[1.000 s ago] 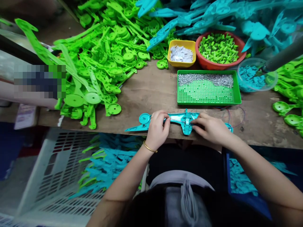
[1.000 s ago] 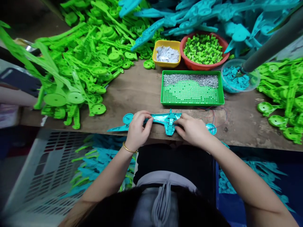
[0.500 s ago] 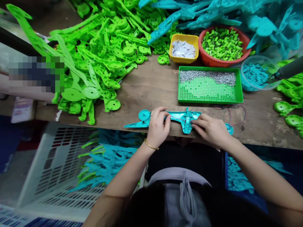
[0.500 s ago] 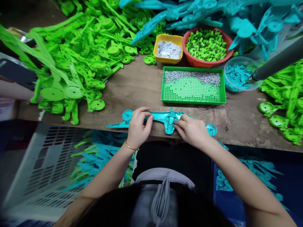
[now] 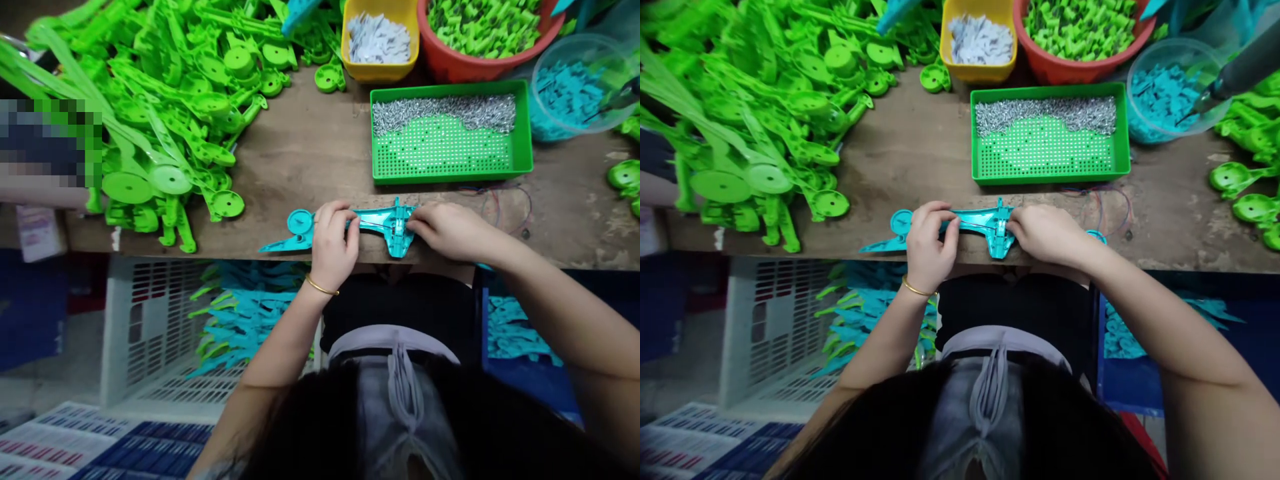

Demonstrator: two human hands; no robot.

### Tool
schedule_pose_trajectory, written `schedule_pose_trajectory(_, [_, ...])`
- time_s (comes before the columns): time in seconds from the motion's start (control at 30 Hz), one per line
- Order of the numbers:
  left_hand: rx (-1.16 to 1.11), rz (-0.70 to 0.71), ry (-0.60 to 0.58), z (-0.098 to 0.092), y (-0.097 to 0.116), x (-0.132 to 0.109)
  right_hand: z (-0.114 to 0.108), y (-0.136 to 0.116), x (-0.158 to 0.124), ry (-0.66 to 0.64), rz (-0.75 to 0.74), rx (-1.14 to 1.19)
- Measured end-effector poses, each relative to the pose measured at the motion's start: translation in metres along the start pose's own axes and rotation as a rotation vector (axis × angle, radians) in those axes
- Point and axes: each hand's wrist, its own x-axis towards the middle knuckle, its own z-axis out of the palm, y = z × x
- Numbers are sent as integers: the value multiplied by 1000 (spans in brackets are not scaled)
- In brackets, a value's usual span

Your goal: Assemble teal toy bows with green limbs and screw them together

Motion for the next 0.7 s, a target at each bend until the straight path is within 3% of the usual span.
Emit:
schedule_pose_trajectory(0.13, [25,-3,-11,2,0,1,4,4,-7,34,-132,-13])
schedule_pose_trajectory(0.3, [29,-19,-41,3,0,5,11,2,-25,115,-122,-118])
schedule_pose_trajectory(0.53, [-46,-105,77,0,0,6,8,-3,-33,98,-117,-273])
schedule_pose_trajectory(0.7, [-156,-191,132,-1,1,5,7,2,-35,272,-72,-286])
